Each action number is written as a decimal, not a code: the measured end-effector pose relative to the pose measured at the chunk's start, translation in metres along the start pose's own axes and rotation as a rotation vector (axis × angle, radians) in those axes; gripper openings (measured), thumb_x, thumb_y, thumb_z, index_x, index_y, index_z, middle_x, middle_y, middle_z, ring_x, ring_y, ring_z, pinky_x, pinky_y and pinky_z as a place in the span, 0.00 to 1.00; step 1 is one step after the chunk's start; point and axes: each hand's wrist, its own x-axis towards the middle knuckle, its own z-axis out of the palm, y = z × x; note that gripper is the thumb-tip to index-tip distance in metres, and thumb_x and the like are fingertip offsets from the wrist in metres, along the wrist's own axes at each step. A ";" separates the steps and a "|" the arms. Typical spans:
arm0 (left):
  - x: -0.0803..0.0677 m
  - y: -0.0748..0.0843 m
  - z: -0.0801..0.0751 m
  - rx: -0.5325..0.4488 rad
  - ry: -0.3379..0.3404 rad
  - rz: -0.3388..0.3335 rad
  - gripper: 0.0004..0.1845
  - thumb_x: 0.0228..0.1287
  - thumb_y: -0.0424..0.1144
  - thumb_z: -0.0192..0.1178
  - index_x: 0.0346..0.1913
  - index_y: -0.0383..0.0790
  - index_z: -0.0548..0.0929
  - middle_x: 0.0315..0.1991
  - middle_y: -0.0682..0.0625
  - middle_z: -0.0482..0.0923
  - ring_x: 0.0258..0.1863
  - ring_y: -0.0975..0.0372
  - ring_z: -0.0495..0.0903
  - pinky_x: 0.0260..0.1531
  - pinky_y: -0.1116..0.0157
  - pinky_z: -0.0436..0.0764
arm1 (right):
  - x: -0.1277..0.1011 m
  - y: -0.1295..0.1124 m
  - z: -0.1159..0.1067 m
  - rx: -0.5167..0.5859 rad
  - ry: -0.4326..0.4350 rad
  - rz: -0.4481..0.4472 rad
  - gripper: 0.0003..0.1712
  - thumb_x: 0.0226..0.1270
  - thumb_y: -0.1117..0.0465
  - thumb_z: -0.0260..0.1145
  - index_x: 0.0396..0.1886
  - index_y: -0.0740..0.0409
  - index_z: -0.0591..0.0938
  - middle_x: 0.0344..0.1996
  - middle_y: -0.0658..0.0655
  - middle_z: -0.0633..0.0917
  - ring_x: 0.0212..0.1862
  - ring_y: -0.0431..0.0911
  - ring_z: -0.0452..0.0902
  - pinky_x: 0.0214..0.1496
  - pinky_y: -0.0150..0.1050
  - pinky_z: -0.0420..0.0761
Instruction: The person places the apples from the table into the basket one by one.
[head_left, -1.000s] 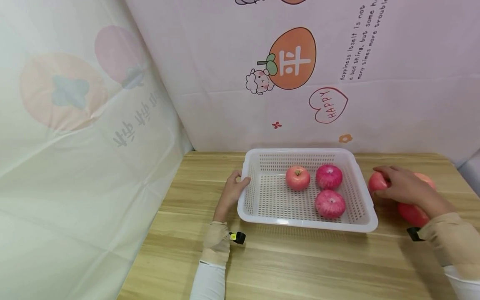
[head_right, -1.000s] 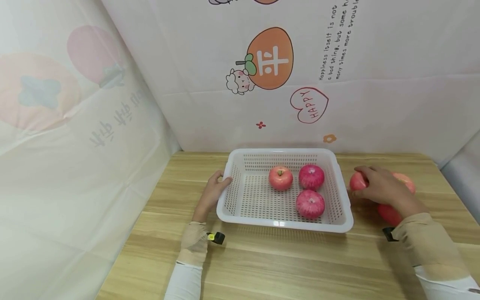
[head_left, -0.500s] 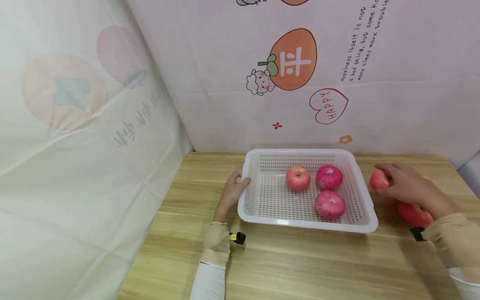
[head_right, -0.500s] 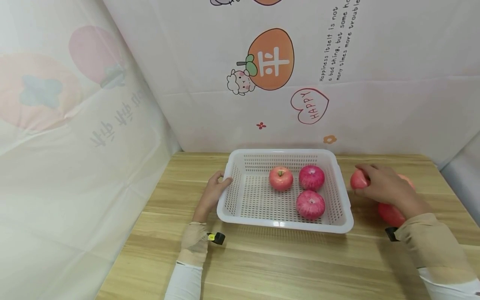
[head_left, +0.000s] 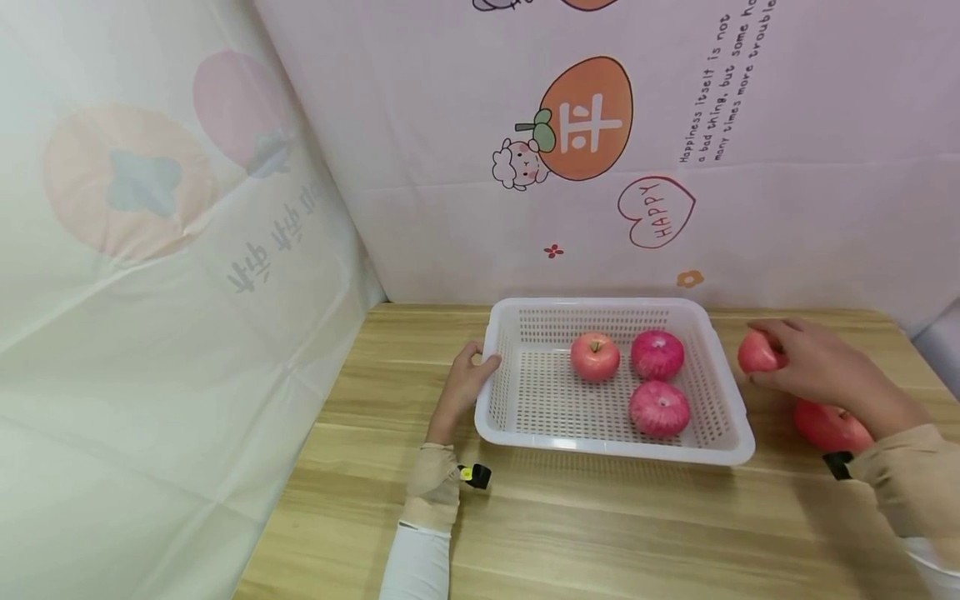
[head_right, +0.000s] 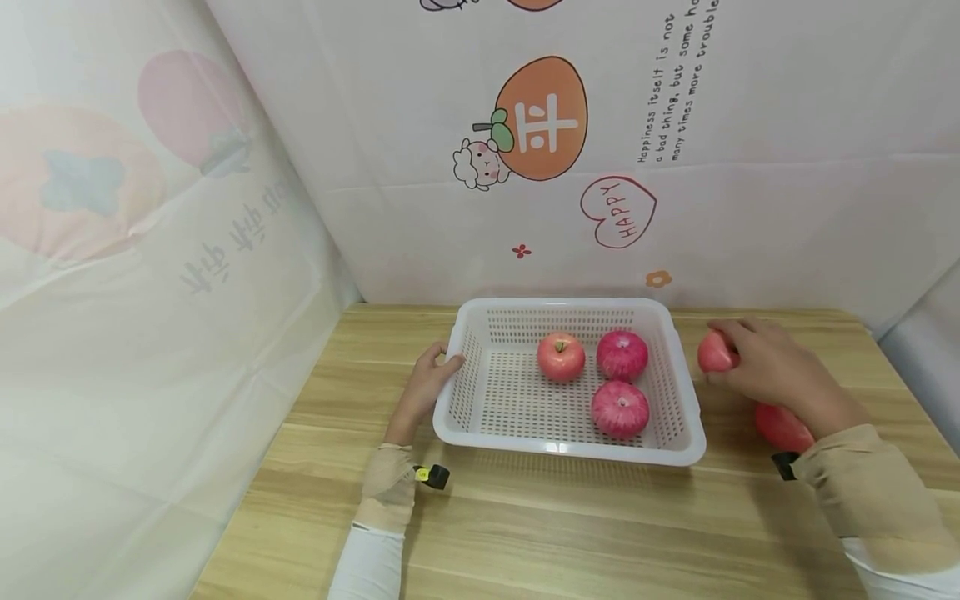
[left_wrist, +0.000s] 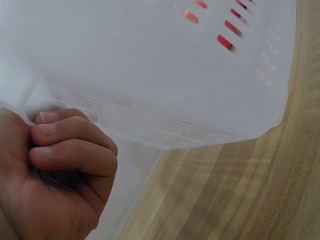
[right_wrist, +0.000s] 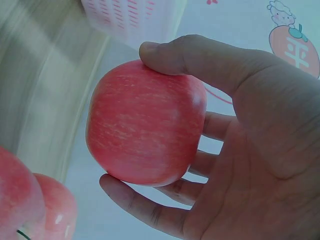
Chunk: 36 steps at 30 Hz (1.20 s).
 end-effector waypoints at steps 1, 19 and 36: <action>0.000 0.000 0.000 0.000 0.001 0.000 0.15 0.79 0.47 0.58 0.52 0.38 0.74 0.47 0.31 0.89 0.35 0.50 0.93 0.31 0.57 0.93 | 0.000 -0.001 -0.001 0.003 -0.006 0.004 0.56 0.64 0.43 0.78 0.78 0.71 0.63 0.68 0.83 0.66 0.63 0.79 0.66 0.57 0.83 0.73; -0.002 0.002 0.001 -0.054 -0.009 0.012 0.15 0.79 0.44 0.58 0.54 0.35 0.75 0.50 0.26 0.86 0.44 0.35 0.91 0.34 0.55 0.93 | -0.004 -0.020 -0.013 0.004 0.009 -0.012 0.60 0.61 0.40 0.80 0.80 0.67 0.61 0.72 0.81 0.64 0.67 0.78 0.60 0.61 0.84 0.70; -0.002 0.000 0.002 -0.067 0.002 0.019 0.14 0.78 0.43 0.58 0.53 0.35 0.76 0.50 0.25 0.86 0.43 0.35 0.91 0.32 0.58 0.92 | -0.006 -0.036 -0.019 -0.030 0.005 -0.015 0.59 0.60 0.43 0.81 0.80 0.66 0.62 0.71 0.80 0.64 0.66 0.77 0.60 0.58 0.81 0.75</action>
